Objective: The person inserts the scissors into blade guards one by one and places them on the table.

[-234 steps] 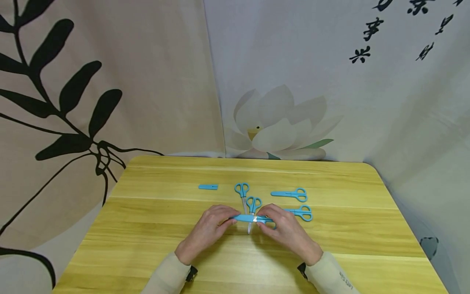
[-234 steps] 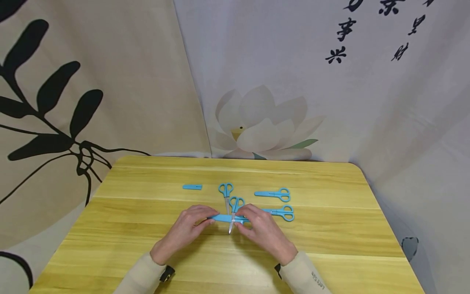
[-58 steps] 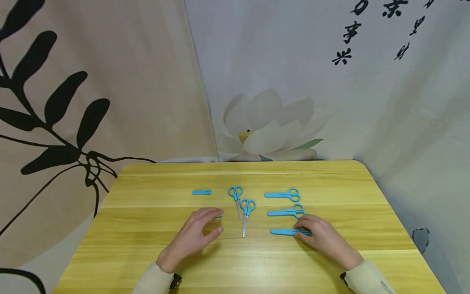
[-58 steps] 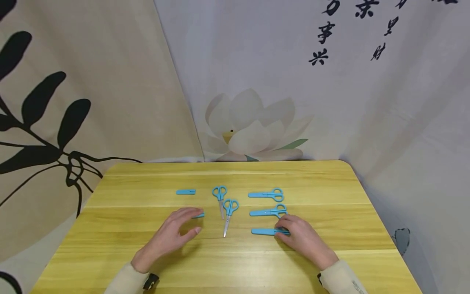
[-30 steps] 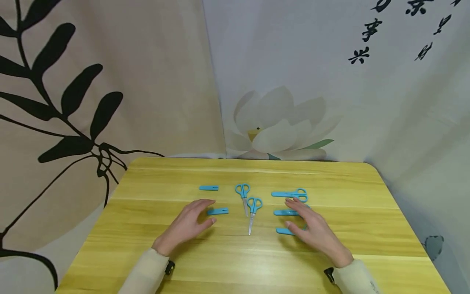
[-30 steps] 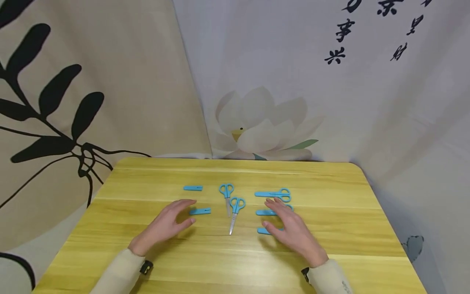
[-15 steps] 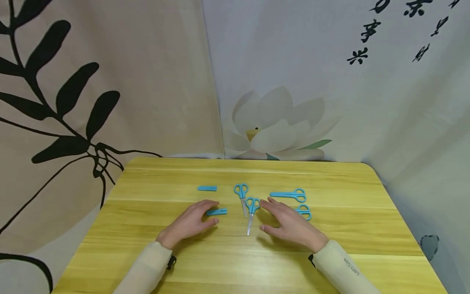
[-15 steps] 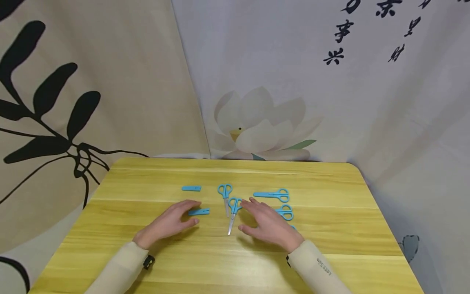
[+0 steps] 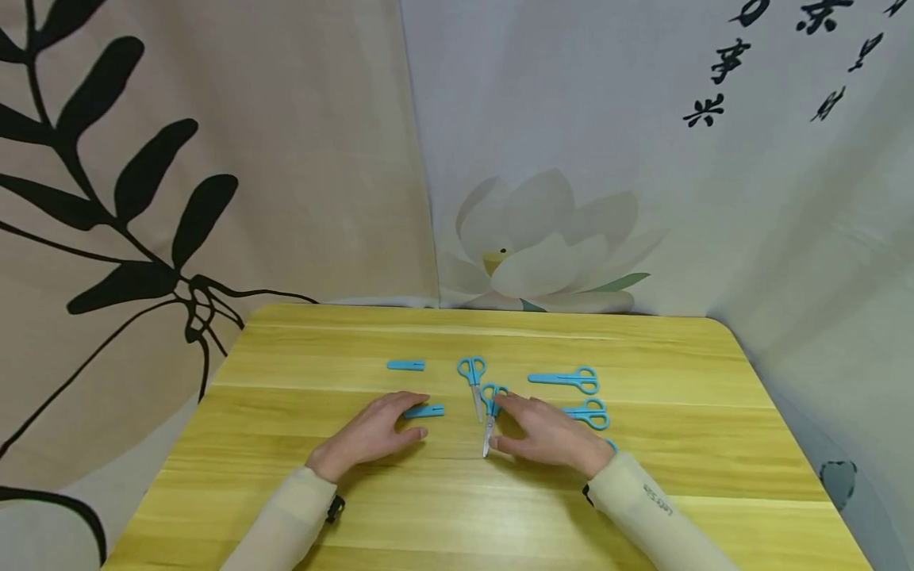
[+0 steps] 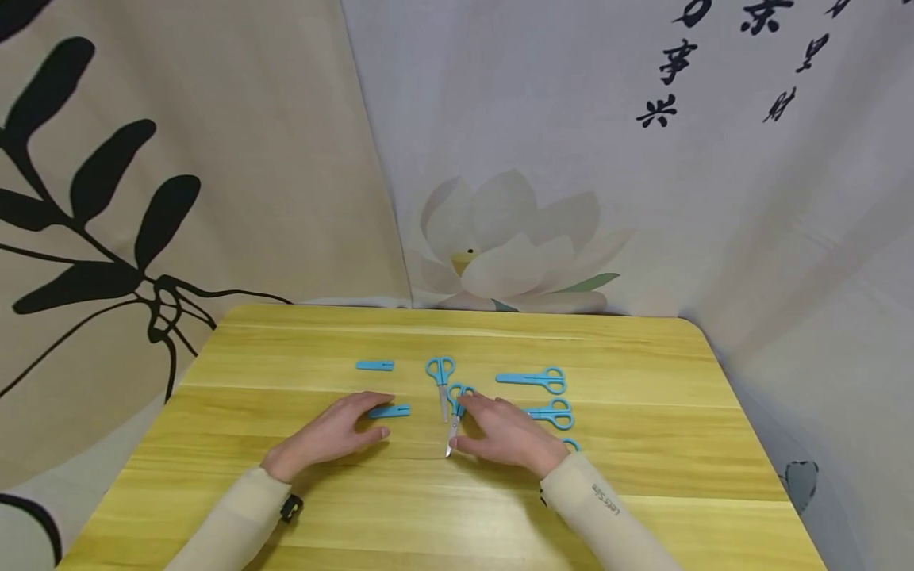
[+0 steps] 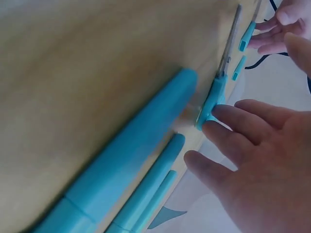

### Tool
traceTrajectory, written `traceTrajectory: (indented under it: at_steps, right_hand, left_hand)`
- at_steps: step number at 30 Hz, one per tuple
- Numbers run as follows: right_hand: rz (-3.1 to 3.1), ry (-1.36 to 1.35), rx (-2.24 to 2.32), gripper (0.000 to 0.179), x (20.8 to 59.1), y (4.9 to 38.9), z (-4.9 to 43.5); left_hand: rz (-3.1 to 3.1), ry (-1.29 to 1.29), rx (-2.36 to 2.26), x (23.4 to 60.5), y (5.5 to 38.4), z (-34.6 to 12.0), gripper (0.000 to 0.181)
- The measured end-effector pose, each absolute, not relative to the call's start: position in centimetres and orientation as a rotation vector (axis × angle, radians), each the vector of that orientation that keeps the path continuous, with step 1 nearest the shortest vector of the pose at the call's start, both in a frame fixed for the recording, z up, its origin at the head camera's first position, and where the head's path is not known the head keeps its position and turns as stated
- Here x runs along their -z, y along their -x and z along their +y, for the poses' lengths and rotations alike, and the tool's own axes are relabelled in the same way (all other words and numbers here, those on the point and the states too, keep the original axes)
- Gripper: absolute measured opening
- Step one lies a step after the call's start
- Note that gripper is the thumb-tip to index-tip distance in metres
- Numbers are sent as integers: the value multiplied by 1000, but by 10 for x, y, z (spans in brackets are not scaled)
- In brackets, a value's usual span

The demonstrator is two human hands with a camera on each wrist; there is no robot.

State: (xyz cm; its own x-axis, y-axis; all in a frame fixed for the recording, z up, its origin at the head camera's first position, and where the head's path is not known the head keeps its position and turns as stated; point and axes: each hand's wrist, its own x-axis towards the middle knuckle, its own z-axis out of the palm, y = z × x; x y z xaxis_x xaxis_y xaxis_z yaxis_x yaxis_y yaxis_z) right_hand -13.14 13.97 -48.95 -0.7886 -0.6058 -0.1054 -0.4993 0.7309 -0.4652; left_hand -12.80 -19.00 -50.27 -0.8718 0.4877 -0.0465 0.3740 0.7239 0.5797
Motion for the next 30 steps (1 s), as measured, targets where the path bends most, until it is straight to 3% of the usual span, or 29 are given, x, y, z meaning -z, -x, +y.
traceTrajectory:
  at_steps: [16,30]
  right_hand:
    - [2693,1073,603,72,490,96,141]
    - [2935,937,882,50,499,117,113]
  left_hand:
    - [2733,-687,-859,503,128,-191,56]
    - [2714,-707,-870,505,131,-191,54]
